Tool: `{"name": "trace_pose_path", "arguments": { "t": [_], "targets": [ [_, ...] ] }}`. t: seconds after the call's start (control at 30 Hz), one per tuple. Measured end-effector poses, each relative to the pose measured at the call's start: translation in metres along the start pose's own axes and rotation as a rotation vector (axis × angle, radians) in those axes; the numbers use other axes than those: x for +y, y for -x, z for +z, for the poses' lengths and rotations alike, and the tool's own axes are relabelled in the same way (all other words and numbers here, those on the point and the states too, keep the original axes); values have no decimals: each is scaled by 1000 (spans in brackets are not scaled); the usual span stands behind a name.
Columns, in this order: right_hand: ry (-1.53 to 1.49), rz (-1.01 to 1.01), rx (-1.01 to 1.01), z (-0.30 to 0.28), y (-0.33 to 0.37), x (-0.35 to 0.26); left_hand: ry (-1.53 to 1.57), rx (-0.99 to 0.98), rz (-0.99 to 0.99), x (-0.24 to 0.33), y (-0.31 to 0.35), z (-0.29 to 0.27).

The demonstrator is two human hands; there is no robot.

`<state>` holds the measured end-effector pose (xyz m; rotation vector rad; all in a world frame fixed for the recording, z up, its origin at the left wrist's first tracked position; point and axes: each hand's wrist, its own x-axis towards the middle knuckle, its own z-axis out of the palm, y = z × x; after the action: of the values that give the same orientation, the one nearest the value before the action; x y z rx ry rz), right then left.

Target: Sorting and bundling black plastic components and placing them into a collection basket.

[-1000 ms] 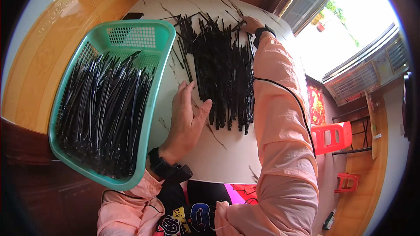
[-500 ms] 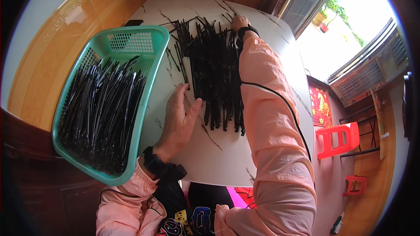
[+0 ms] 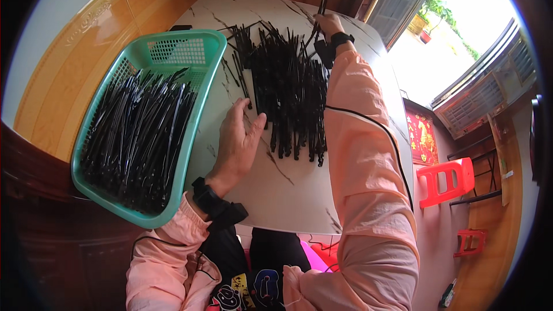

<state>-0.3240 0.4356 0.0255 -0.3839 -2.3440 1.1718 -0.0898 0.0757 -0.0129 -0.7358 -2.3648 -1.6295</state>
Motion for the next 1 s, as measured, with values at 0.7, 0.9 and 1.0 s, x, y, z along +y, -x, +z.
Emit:
{"name": "trace_pose_path", "arguments": {
  "t": [0.7,0.9,1.0],
  "targets": [
    [-788,-471,-351,-80,53,-108,47,77,0,-19,-11,5],
    [-1157,61,-278,-79,60,-103,5,53,-32,-19,-10,2],
    [-903,176,-402,-85,87,-96,-8,49,-17,-19,-11,5]
  ]
}}
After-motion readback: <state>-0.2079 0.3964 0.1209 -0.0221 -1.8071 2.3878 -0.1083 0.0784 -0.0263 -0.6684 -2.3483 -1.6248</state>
